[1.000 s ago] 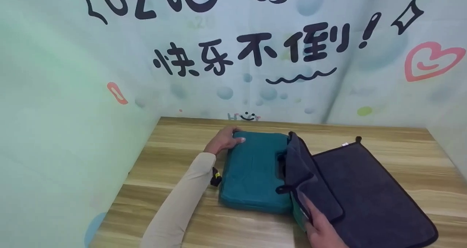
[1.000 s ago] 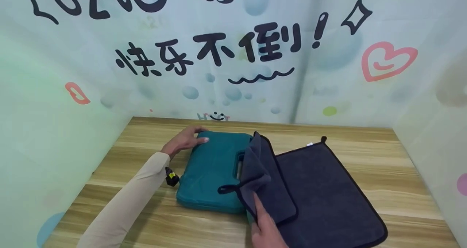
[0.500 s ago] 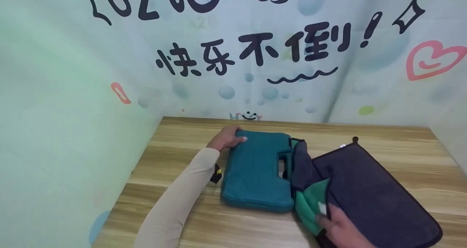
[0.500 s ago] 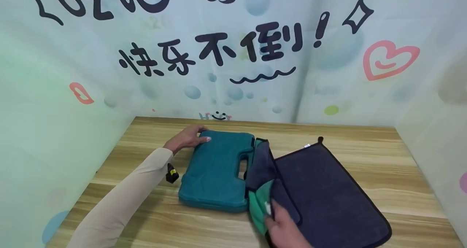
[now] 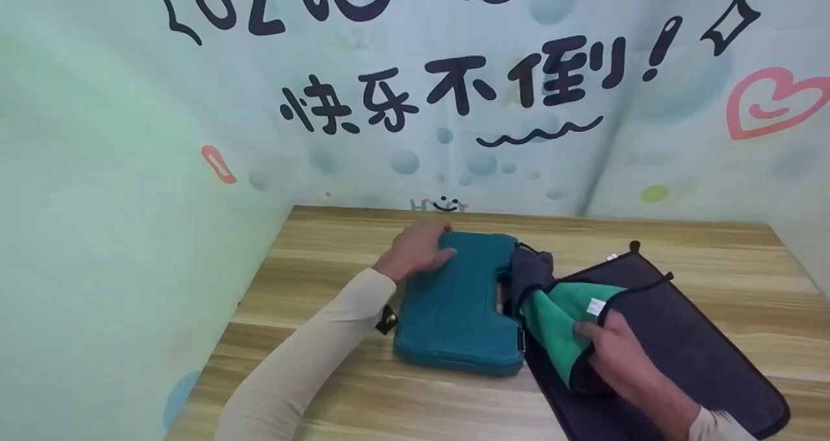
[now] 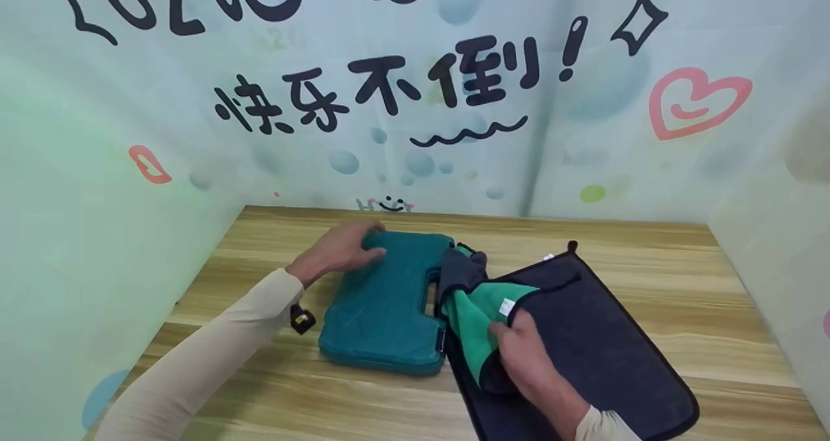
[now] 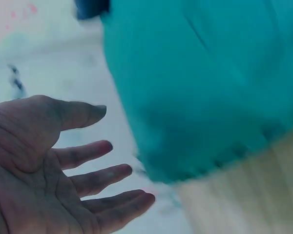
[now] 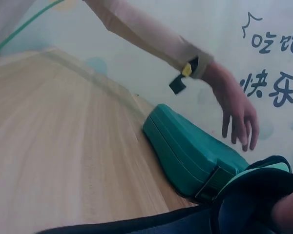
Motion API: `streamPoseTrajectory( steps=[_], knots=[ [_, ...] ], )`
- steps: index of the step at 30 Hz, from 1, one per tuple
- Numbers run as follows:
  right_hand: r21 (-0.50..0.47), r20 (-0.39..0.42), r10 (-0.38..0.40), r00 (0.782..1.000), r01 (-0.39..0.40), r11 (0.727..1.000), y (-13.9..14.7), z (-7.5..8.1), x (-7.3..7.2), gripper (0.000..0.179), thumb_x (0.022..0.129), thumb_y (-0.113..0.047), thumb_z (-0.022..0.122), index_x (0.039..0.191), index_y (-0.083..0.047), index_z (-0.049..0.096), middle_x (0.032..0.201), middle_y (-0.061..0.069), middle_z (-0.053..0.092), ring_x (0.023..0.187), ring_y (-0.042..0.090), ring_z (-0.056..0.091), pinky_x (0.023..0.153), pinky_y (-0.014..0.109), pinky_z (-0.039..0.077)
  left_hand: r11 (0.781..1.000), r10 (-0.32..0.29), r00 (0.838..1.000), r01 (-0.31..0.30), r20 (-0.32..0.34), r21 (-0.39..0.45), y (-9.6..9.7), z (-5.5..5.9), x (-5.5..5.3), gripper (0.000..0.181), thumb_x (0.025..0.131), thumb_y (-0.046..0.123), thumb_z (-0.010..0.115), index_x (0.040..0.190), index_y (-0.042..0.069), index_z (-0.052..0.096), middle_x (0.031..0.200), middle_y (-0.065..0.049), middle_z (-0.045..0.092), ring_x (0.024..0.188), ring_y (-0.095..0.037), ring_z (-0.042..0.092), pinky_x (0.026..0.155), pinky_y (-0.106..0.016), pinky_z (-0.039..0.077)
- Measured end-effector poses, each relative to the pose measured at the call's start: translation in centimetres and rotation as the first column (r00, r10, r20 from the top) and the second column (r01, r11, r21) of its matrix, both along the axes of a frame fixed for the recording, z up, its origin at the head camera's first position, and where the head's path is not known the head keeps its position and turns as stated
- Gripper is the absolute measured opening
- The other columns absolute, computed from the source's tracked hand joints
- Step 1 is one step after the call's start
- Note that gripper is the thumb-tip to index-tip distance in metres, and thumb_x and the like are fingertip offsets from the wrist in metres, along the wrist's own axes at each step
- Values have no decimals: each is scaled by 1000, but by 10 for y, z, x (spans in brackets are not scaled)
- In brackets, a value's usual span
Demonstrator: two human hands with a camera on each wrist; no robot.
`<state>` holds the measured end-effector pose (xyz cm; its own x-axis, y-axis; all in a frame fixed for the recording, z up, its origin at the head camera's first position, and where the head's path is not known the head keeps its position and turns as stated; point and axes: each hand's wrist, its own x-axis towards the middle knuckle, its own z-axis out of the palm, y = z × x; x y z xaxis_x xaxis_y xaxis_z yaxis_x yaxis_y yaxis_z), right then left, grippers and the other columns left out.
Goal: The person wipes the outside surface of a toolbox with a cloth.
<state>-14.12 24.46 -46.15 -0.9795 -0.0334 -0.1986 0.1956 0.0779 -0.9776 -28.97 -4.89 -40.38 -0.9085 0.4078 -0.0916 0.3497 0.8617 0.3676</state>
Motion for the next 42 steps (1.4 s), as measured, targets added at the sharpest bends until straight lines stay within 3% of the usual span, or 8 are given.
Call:
streamPoseTrajectory(
  steps=[7,12,18,26,33,35,37,42],
  knots=[
    [-201,-25,-95,995,88,976,-2,1,-26,28,99,6,44,126,9,38,117,10,45,103,17,50,92,25,42,894,-365,930,339,-36,-292,53,4,82,51,91,52,72,129,19,66,120,-1,63,108,-23,56,79,-39,52],
    [-256,-60,-161,985,141,956,-7,2,-44,19,96,8,43,116,7,42,109,7,45,99,16,49,90,25,42,785,-466,884,391,-43,-481,76,-18,113,70,88,63,70,142,22,56,136,-3,55,125,-26,47,93,-45,50],
    [-254,-79,-187,979,162,953,-14,-6,-54,11,94,11,44,103,6,49,98,6,48,89,18,50,82,27,44,713,-508,859,379,-62,-590,86,-37,116,64,88,60,71,142,29,55,136,-6,53,124,-24,47,101,-57,43],
    [-166,-107,-146,984,127,978,-10,-16,-53,13,94,10,45,106,11,50,97,10,48,88,21,50,79,27,44,739,-509,859,404,-54,-540,85,-35,113,60,86,56,74,138,29,60,131,-7,57,121,-25,50,101,-61,41],
    [198,-303,-43,952,107,974,-15,-27,-30,7,99,4,49,102,8,53,91,10,51,82,20,52,75,25,42,759,-513,847,522,135,-390,67,-21,93,72,87,55,76,149,32,48,148,-1,49,140,-22,37,114,-54,27],
    [283,-418,44,908,84,955,-17,-32,-16,14,100,6,50,87,1,53,77,1,49,71,15,52,67,24,43,764,-520,836,547,176,-342,57,-15,86,76,88,53,77,153,32,43,153,-1,44,146,-24,28,116,-50,24],
    [360,-574,184,798,44,932,-17,-37,-4,27,92,16,51,78,-7,51,72,-8,44,64,7,49,61,21,42,791,-502,841,541,202,-286,45,-10,80,81,88,49,78,156,29,38,158,-2,37,150,-29,19,118,-49,20],
    [657,-697,633,337,-54,752,-19,-42,15,71,63,22,47,130,3,62,132,12,61,123,20,56,106,22,35,878,-382,904,420,194,-230,16,-5,66,82,93,39,76,159,13,34,166,-11,20,151,-36,13,119,-49,14]
  ],
)
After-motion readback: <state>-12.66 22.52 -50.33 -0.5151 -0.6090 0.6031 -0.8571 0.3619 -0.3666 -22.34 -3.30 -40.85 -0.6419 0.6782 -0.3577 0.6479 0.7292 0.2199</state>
